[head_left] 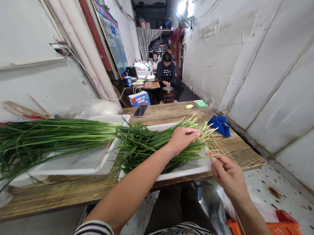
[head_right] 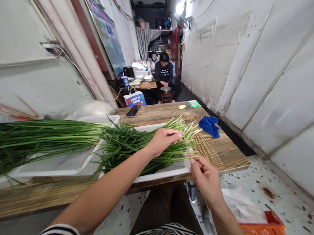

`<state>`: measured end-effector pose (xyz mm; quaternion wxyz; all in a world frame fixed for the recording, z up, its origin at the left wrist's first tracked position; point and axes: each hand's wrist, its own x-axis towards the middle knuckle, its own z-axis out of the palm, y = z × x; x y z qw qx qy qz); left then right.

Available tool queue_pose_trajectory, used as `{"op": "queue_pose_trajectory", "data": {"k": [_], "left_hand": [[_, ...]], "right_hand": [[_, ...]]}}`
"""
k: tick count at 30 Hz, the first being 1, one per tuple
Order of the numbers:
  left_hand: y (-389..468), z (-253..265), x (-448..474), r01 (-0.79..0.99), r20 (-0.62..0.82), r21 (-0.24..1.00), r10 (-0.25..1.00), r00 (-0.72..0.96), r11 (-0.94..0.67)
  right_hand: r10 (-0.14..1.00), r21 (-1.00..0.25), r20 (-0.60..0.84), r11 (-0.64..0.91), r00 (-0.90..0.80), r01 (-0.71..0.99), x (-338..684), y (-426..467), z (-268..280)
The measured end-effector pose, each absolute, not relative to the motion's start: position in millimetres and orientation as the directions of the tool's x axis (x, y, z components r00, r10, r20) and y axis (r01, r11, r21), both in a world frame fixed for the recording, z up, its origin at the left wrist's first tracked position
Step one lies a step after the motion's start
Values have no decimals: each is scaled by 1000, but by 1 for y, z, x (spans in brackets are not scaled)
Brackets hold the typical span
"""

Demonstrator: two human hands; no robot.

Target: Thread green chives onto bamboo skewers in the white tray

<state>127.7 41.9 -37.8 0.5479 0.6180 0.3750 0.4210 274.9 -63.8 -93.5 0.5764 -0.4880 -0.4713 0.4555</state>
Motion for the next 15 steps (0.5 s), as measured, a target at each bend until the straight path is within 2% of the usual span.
{"op": "queue_pose_trajectory", "data": {"k": [15], "left_hand": [[43, -39, 126, 52, 153, 982, 919, 364, -184]], "right_hand": [[985, -991, 115, 122, 130, -52, 277, -61, -99]]}}
